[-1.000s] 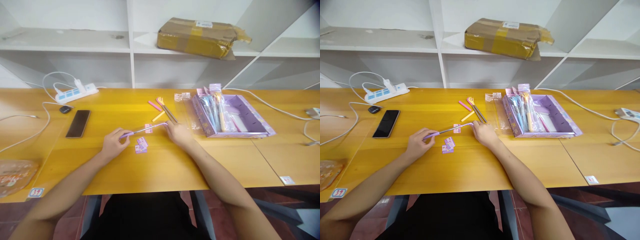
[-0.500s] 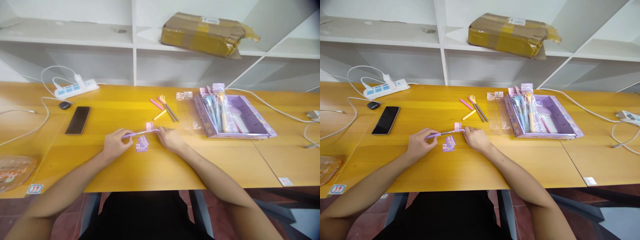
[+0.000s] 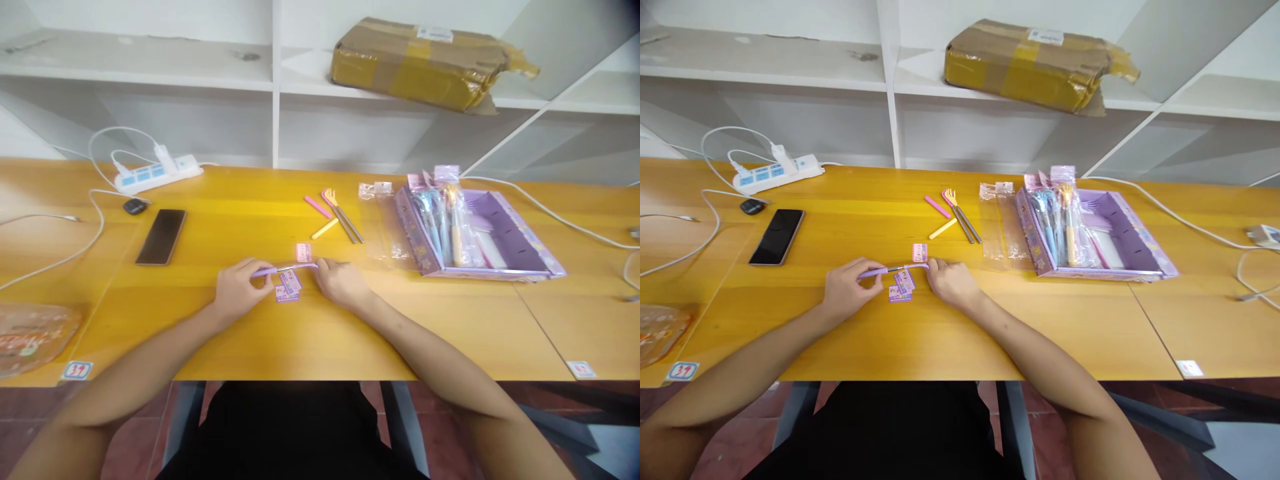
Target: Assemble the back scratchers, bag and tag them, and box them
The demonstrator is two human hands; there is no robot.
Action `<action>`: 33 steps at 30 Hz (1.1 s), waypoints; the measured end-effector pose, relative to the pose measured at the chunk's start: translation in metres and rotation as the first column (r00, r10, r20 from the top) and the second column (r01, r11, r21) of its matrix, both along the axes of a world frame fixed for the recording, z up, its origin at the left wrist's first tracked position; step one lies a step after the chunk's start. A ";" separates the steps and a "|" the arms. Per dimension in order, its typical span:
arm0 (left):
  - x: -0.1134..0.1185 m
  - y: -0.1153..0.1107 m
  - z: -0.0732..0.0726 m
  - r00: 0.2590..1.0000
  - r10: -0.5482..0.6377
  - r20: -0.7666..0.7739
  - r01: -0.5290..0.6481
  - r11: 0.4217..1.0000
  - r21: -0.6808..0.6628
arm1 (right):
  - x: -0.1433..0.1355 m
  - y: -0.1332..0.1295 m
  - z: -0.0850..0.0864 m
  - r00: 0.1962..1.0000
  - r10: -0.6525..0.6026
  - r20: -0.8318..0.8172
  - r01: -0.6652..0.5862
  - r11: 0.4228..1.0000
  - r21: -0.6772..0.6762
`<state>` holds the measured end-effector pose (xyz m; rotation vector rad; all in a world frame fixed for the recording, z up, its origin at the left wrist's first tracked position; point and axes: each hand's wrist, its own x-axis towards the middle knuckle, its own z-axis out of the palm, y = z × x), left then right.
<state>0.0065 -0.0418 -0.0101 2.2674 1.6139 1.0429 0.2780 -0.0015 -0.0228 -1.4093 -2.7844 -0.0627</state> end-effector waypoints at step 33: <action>0.024 -0.084 0.032 0.775 -0.221 -0.592 0.298 0.954 0.034 | 0.017 -0.100 0.033 0.922 0.355 -0.153 -0.280 0.887 0.368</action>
